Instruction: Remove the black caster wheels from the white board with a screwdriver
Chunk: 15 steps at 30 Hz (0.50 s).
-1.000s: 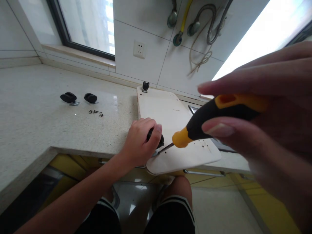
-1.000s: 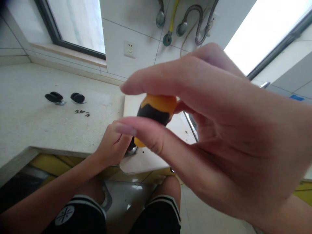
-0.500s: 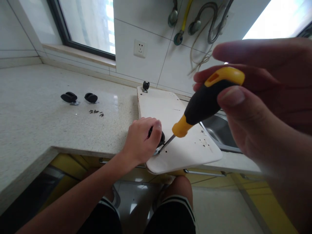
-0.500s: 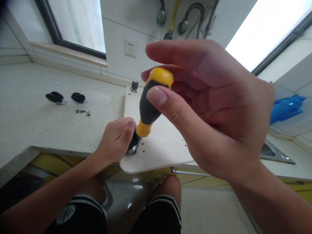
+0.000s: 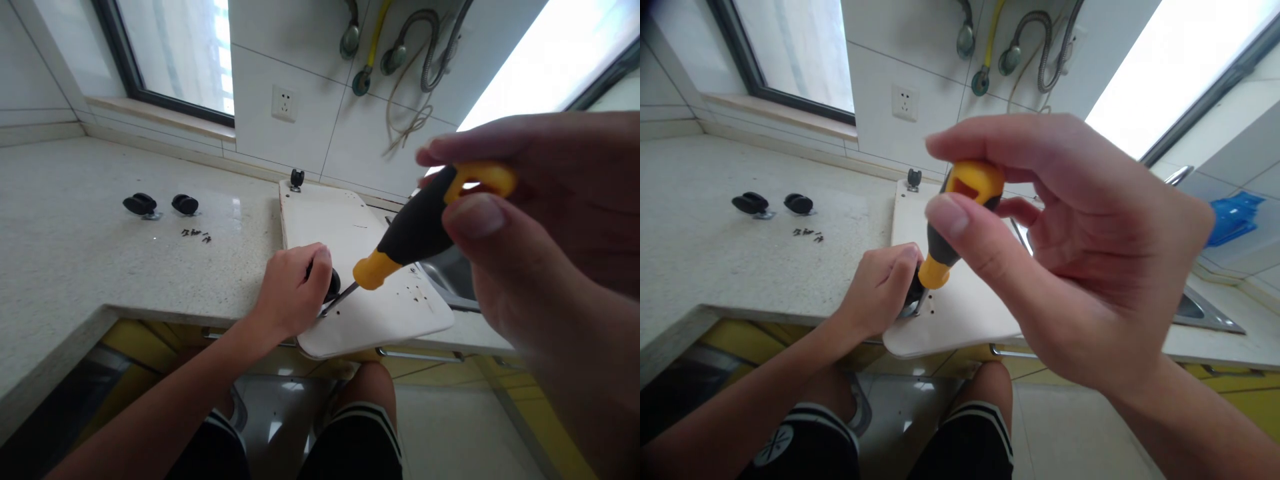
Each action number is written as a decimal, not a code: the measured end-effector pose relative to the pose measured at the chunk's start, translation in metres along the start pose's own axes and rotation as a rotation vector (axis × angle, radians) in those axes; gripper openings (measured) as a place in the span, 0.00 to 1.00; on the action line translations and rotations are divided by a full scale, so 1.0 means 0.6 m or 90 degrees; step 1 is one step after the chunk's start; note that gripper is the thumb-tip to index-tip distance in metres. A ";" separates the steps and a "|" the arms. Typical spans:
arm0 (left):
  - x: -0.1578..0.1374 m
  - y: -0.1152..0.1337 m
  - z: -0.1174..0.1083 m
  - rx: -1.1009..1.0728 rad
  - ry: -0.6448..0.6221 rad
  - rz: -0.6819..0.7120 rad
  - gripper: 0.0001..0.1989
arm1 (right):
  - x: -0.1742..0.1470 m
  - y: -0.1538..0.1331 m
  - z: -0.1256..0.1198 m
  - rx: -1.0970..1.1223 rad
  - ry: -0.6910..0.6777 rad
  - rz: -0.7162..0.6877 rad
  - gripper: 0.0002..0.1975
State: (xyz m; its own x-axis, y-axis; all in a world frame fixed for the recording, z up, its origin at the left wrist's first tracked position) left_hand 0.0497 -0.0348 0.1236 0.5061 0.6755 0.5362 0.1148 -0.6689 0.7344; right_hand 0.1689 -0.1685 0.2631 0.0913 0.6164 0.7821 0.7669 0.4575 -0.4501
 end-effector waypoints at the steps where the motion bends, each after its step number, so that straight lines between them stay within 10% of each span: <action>1: 0.001 -0.001 -0.001 -0.005 -0.009 -0.002 0.25 | -0.002 0.001 0.001 -0.005 0.014 -0.010 0.14; 15: 0.003 0.004 0.010 -0.060 0.012 -0.057 0.30 | -0.011 0.011 0.016 0.097 0.102 -0.045 0.23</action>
State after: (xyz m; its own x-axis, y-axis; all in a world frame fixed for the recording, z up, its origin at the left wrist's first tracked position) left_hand 0.0559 -0.0368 0.1238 0.4815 0.7375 0.4736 0.0781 -0.5743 0.8149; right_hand 0.1672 -0.1636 0.2508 0.1499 0.4752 0.8670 0.6714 0.5948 -0.4421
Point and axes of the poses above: each hand's wrist, its own x-axis towards the middle knuckle, its own z-axis out of the palm, y = z × x, the point moved 2 cm from there along x, towards the middle knuckle, and after that the axes turned 1 degree about y, right-handed, at the moved point
